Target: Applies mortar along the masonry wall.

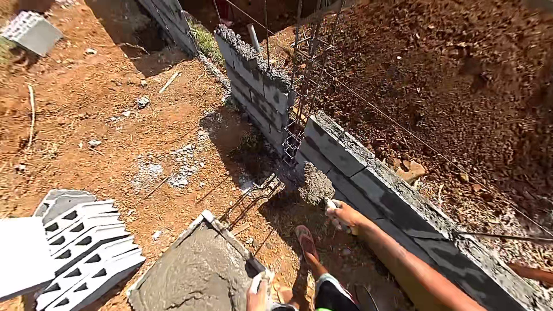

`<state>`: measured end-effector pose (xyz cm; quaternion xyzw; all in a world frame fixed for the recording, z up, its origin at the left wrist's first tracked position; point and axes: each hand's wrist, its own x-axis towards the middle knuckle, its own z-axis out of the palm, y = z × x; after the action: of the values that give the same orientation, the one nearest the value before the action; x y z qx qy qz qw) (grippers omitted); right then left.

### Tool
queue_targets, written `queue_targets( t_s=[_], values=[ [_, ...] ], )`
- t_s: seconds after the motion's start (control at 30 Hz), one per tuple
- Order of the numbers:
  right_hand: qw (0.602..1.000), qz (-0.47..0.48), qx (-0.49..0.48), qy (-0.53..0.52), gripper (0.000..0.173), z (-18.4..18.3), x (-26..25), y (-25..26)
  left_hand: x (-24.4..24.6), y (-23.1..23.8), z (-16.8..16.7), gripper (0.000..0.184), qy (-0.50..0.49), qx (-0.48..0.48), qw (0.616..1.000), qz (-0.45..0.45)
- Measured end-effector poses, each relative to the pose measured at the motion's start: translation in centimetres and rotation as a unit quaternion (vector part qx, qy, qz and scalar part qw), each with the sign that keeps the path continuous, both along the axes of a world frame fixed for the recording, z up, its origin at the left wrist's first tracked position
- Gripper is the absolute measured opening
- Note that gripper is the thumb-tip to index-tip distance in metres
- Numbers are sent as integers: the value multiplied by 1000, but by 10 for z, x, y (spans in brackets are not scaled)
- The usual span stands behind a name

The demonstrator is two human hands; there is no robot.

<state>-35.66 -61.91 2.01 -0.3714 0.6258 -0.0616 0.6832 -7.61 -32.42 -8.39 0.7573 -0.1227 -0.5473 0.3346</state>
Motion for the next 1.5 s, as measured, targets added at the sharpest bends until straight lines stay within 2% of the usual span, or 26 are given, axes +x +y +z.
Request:
queue_targets(
  t_s=[0.03, 0.13, 0.27, 0.4, 0.53, 0.67, 0.8, 0.9, 1.0, 1.07, 1.23, 1.3, 1.5],
  values=[
    [1000, -25, -2, -8, 26, -4, -7, -13, -20, -53, -4, 43, 17, -31, 999, -10],
    [995, -96, -9, -38, 23, -6, -18, -54, -81, -216, 31, 44, 103, -82, 990, -45],
    [985, -153, -24, -74, 23, -8, -21, -114, -130, -383, 56, 53, 121, -135, 982, -44],
    [979, -181, -47, -82, 23, -9, -24, -174, -154, -498, 57, 60, 145, -120, 982, -36],
    [977, -179, -115, -14, 32, -14, -22, -230, -176, -575, 41, 58, 147, -144, 978, -37],
    [959, -102, -200, 172, 40, -18, -2, -264, -193, -625, 38, 55, 67, -167, 979, -92],
    [947, -101, -223, 207, 50, -24, 16, -283, -200, -657, 27, 60, 17, -154, 980, -122],
    [935, -56, -227, 268, 53, -30, 18, -299, -199, -669, 23, 61, 63, -155, 979, -114],
    [912, -2, -254, 323, 59, -38, 18, -303, -196, -679, 23, 48, 86, -159, 977, -114],
    [902, 26, -267, 338, 57, -39, 14, -304, -193, -681, 28, 41, 90, -154, 978, -105],
    [892, 53, -290, 343, 57, -40, -1, -308, -200, -684, 43, 39, 132, -168, 976, -45],
    [885, 59, -300, 351, 59, -46, -5, -306, -200, -685, 37, 41, 128, -198, 969, -68],
    [885, 43, -321, 336, 60, -53, -15, -298, -176, -684, 21, 53, 92, -244, 939, -224]
  ],
)
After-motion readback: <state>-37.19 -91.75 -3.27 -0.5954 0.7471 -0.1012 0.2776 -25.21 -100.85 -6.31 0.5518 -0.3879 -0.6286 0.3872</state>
